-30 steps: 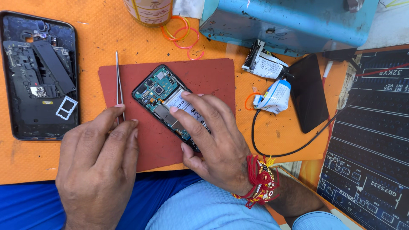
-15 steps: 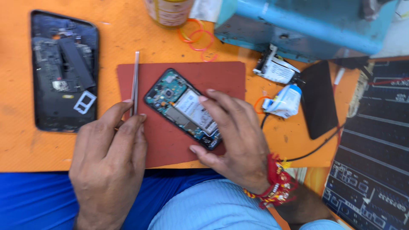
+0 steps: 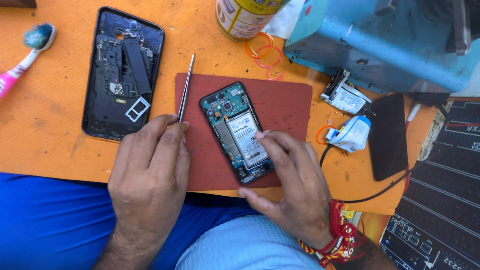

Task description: The person disassembles a mobile phone using tweezers and a handheld tool. They remove internal components, including a circuit board and a module, from the device frame and place them on a red mat on an orange workbench next to an open phone case and a battery.

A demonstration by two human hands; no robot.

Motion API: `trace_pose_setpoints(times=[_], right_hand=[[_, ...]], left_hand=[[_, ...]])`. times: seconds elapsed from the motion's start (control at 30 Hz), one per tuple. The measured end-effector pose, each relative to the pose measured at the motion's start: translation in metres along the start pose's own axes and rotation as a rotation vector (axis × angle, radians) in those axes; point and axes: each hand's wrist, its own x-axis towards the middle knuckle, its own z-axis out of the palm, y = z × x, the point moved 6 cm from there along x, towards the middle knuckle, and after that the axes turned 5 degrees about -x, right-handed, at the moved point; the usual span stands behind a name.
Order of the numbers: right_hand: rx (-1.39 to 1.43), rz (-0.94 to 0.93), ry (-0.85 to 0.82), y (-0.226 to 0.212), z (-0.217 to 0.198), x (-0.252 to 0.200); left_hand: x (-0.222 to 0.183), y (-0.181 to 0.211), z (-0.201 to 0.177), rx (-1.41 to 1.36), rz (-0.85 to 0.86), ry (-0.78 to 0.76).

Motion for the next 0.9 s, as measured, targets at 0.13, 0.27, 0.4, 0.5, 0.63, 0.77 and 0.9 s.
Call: trace_pose_setpoints(times=[0.13,0.27,0.4,0.5,0.63,0.77,0.9], right_hand=[[0.048,-0.026,-0.026,-0.009,0.004,-0.005],[0.176,-0.038,-0.047,-0.01,0.002,-0.004],[0.228,-0.011,-0.041,0.002,-0.007,0.007],[0.119,-0.031,0.032,0.007,-0.016,0.022],[0.044,-0.051,0.046,0.007,-0.018,0.036],[-0.016,0.086,0.034,0.006,-0.007,0.039],[-0.125,-0.018,0.11,-0.019,0.006,0.033]], left_hand=[[0.0,-0.001,-0.002,0.018,-0.018,0.019],[-0.001,-0.002,-0.002,0.043,-0.01,0.021],[0.003,0.0,-0.003,0.078,0.002,0.024],[0.005,0.005,-0.01,0.012,0.033,0.062],[0.004,0.006,-0.009,-0.073,0.033,0.026],[0.001,0.007,-0.007,-0.144,0.04,0.015],[0.002,0.001,-0.014,-0.16,0.022,0.033]])
